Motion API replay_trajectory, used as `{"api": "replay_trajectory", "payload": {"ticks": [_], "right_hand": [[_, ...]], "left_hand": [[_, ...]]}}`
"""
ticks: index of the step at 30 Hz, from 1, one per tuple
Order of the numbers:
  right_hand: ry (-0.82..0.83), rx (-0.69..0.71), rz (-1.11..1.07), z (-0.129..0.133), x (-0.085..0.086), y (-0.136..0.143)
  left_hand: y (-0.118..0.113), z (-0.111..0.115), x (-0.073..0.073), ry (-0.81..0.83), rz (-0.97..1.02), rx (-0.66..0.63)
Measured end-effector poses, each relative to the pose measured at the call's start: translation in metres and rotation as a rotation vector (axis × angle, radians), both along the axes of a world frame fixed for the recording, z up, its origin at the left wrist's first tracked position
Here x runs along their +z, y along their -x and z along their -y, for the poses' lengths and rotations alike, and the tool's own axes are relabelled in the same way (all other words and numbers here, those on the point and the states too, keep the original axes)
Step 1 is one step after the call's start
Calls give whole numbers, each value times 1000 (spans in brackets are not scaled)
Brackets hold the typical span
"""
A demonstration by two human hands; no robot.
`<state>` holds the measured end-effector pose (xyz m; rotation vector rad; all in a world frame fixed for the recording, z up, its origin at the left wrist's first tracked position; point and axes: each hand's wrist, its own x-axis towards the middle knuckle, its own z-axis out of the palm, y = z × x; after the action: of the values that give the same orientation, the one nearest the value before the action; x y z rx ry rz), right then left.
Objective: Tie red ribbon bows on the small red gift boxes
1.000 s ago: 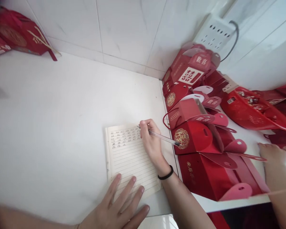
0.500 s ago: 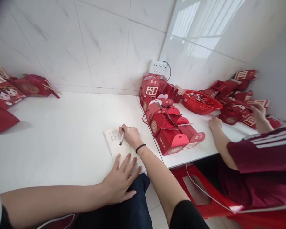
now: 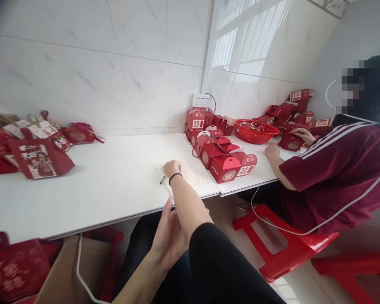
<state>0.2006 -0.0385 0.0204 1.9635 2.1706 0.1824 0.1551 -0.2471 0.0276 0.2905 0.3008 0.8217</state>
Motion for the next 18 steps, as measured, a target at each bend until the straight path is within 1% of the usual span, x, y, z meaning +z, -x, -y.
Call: {"api": "replay_trajectory", "payload": {"ticks": [2,5,8,11,14,18], "right_hand": [[-1,13,29,6,10,19],[-51,88,30,17,26,48],[-95,184,1,33,40,75],[-113,297,-45,55,51,104],[-128,437,-100,84,61,133],[-175,599,-159,127,78,162]], "left_hand": [[4,4,9,43,36,43],[9,12,17,40,60,110],[11,22,19,22,112,154],[7,32,16,-49,129,153],[0,41,6,-89,148,101],[-12,52,-8,-108,258,-100]]}}
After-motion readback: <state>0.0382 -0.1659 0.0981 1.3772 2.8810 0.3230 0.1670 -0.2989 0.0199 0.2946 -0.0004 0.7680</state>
